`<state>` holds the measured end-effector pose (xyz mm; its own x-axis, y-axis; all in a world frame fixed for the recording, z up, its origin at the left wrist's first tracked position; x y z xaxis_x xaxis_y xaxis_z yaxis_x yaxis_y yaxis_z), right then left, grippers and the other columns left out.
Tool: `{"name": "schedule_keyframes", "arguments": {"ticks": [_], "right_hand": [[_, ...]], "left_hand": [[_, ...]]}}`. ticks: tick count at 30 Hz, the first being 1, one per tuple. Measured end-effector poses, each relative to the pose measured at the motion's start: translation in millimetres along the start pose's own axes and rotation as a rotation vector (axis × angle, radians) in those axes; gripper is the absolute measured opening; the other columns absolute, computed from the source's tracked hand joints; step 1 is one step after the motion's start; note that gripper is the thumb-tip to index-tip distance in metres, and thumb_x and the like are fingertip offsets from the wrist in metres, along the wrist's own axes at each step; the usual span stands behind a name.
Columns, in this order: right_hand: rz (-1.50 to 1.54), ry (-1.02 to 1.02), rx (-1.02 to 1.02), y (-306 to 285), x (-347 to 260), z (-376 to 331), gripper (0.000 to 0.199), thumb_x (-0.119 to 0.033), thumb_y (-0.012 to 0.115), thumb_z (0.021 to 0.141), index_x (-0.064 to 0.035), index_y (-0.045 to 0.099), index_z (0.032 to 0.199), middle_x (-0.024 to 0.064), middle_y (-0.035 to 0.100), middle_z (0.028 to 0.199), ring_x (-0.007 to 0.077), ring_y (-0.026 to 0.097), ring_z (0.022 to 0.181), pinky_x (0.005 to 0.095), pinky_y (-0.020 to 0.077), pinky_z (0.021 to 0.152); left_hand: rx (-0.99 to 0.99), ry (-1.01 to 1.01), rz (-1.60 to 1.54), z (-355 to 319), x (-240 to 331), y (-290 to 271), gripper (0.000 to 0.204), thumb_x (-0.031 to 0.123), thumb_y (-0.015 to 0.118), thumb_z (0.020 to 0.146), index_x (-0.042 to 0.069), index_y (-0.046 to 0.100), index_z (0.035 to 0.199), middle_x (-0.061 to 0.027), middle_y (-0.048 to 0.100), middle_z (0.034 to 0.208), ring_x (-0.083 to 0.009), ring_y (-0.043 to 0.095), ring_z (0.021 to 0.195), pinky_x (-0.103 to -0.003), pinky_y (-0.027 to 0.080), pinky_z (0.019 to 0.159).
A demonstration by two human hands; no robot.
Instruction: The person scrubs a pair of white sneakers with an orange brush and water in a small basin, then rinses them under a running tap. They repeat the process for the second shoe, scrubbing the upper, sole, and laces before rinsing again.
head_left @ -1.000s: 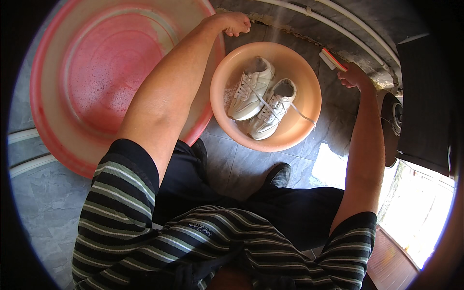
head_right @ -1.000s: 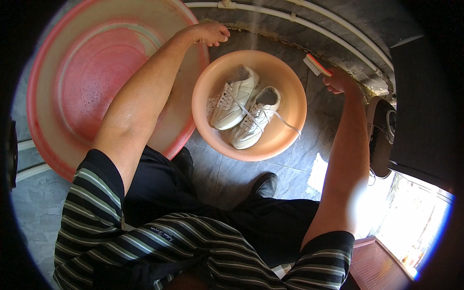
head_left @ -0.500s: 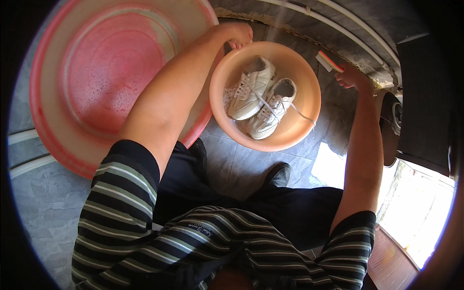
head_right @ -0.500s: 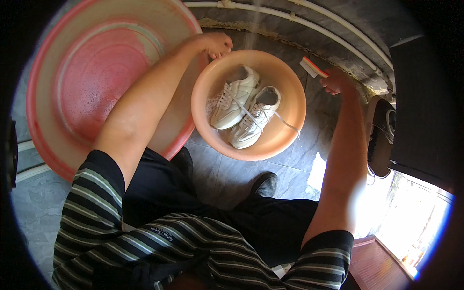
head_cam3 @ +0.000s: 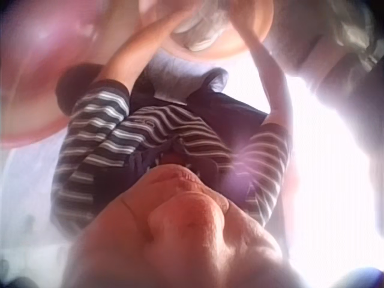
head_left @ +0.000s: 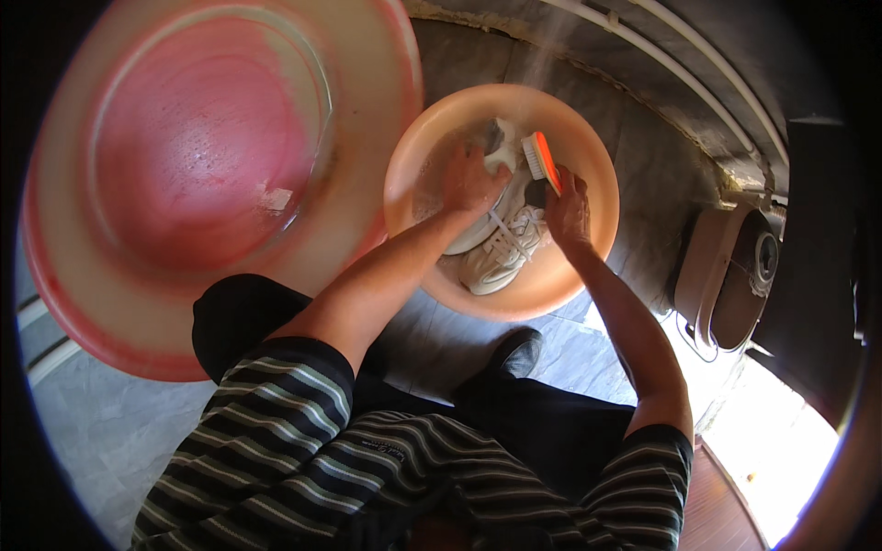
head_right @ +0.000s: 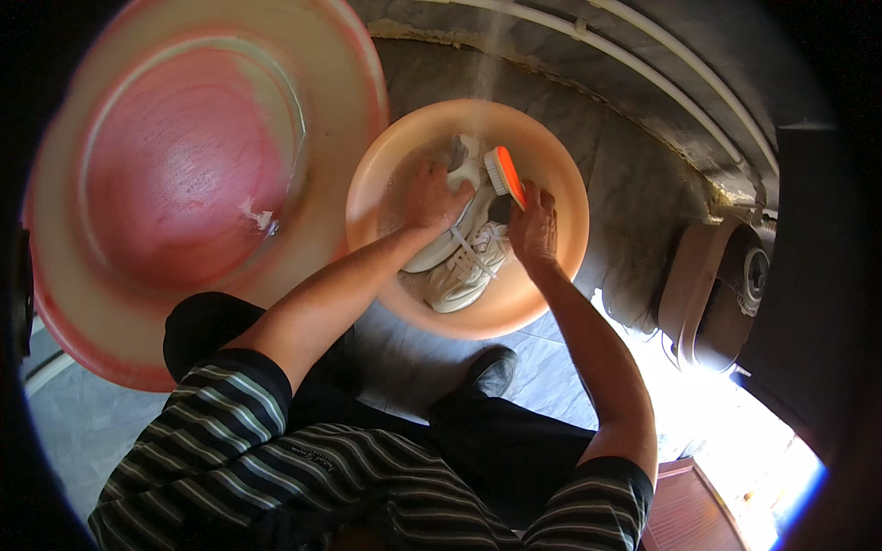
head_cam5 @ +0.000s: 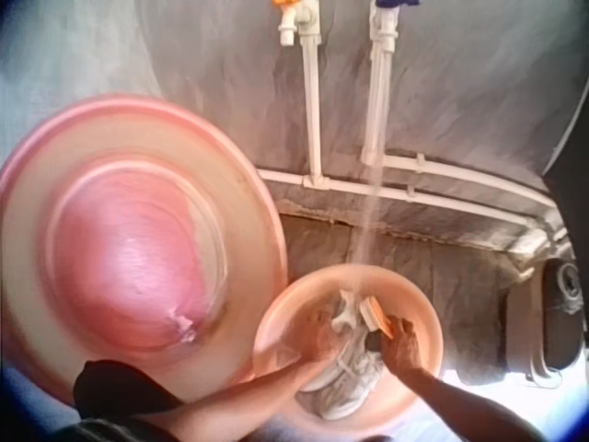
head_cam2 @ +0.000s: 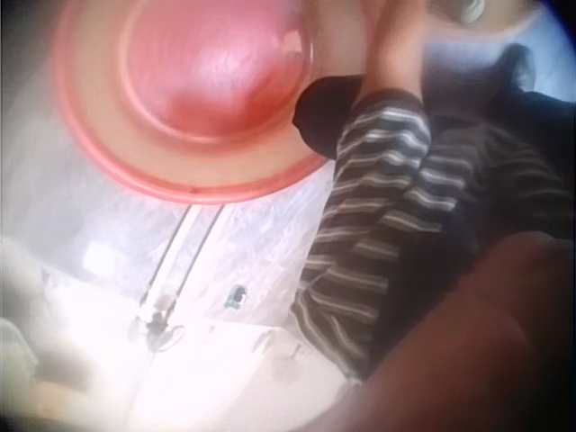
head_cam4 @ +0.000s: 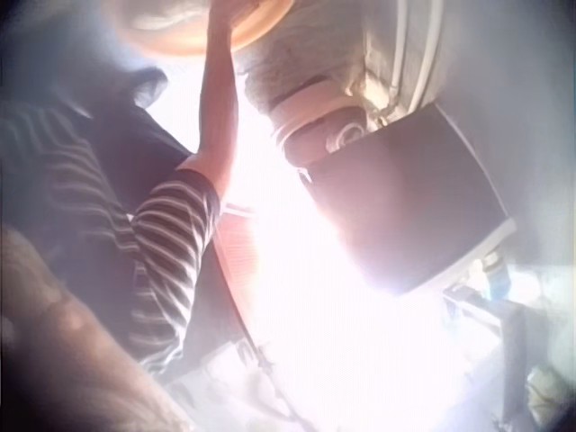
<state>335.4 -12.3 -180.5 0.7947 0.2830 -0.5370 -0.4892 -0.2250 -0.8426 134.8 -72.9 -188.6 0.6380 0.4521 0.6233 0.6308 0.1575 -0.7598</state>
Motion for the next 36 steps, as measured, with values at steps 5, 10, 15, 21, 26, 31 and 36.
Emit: {"name": "schedule_keyframes", "arguments": {"ticks": [5, 10, 15, 21, 26, 31, 36], "right_hand": [[-0.174, 0.184, -0.093, 13.1, -30.5, 10.8, 0.03, -0.02, 0.059, 0.094, -0.0113, 0.059, 0.123, 0.0187, 0.065, 0.12, 0.0405, 0.059, 0.114, 0.0542, 0.0497, 0.093], [-0.32, 0.096, -0.093, 21.7, -31.5, 29.3, 0.026, -0.013, 0.058, 0.09, -0.0133, 0.063, 0.115, 0.0159, 0.07, 0.11, 0.0385, 0.068, 0.104, 0.0504, 0.0548, 0.085], [-0.361, 0.126, -0.436, 24.7, -20.2, 53.3, 0.031, -0.017, 0.061, 0.09, -0.0151, 0.066, 0.121, 0.0167, 0.071, 0.116, 0.0357, 0.07, 0.108, 0.0492, 0.0548, 0.089], [-0.544, 0.066, -0.427, -26.2, -39.0, 51.7, 0.032, -0.032, 0.067, 0.092, -0.013, 0.067, 0.118, 0.02, 0.074, 0.107, 0.0377, 0.07, 0.108, 0.0497, 0.0547, 0.092], [-0.483, -0.017, -0.341, -39.6, -54.6, 30.4, 0.03, -0.026, 0.067, 0.092, -0.0102, 0.064, 0.118, 0.0204, 0.067, 0.117, 0.0417, 0.069, 0.106, 0.0536, 0.0543, 0.088], [-0.308, 0.021, -0.187, -23.1, -57.4, 14.8, 0.037, -0.023, 0.071, 0.089, -0.0104, 0.063, 0.123, 0.0201, 0.061, 0.12, 0.041, 0.056, 0.12, 0.0538, 0.0506, 0.093], [-0.242, 0.038, -0.085, 21.4, -36.5, 17.4, 0.04, -0.03, 0.073, 0.086, -0.0048, 0.066, 0.117, 0.0196, 0.063, 0.121, 0.0392, 0.054, 0.122, 0.0506, 0.0451, 0.102]], "left_hand": [[-0.243, -0.208, -0.055, 11.5, -65.1, 56.6, 0.052, 0.042, 0.056, 0.094, -0.001, 0.066, 0.121, -0.0276, 0.059, 0.129, -0.0432, 0.059, 0.119, -0.05, 0.045, 0.104], [-0.044, 0.13, 0.135, 24.5, -59.9, 40.6, 0.038, 0.031, 0.053, 0.097, 0.006, 0.069, 0.12, -0.0213, 0.066, 0.124, -0.0365, 0.06, 0.12, -0.046, 0.045, 0.105], [-0.311, 0.282, 0.202, 42.5, -77.8, 45.3, 0.03, 0.028, 0.056, 0.096, 0.008, 0.075, 0.11, -0.0181, 0.07, 0.117, -0.0328, 0.064, 0.116, -0.044, 0.047, 0.101], [-0.27, 0.066, 0.185, 43.2, -24.0, -29.9, 0.041, 0.038, 0.054, 0.099, 0.005, 0.077, 0.105, -0.0175, 0.074, 0.107, -0.0332, 0.066, 0.11, -0.044, 0.047, 0.098], [-0.015, 0.463, 0.47, 8.0, 18.3, -59.1, 0.043, 0.037, 0.059, 0.097, -0.003, 0.072, 0.104, -0.0261, 0.062, 0.122, -0.0425, 0.061, 0.107, -0.053, 0.047, 0.092], [-0.067, 0.356, 0.234, -12.5, 20.9, -35.8, 0.038, 0.03, 0.066, 0.092, -0.003, 0.059, 0.108, -0.0272, 0.067, 0.099, -0.0435, 0.066, 0.089, -0.053, 0.052, 0.083], [-0.149, 0.432, 0.238, -3.2, 13.5, -5.0, 0.042, 0.036, 0.063, 0.093, -0.002, 0.058, 0.111, -0.0273, 0.069, 0.099, -0.0442, 0.068, 0.091, -0.052, 0.053, 0.086]]}}
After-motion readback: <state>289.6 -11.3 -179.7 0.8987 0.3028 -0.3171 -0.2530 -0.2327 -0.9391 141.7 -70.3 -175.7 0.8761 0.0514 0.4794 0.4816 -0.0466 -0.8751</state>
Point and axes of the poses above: each hand's wrist, its own z-axis towards the middle knuckle, its own y-axis out of the palm, x = y × z, the point moved 6 cm from there along z, towards the middle knuckle
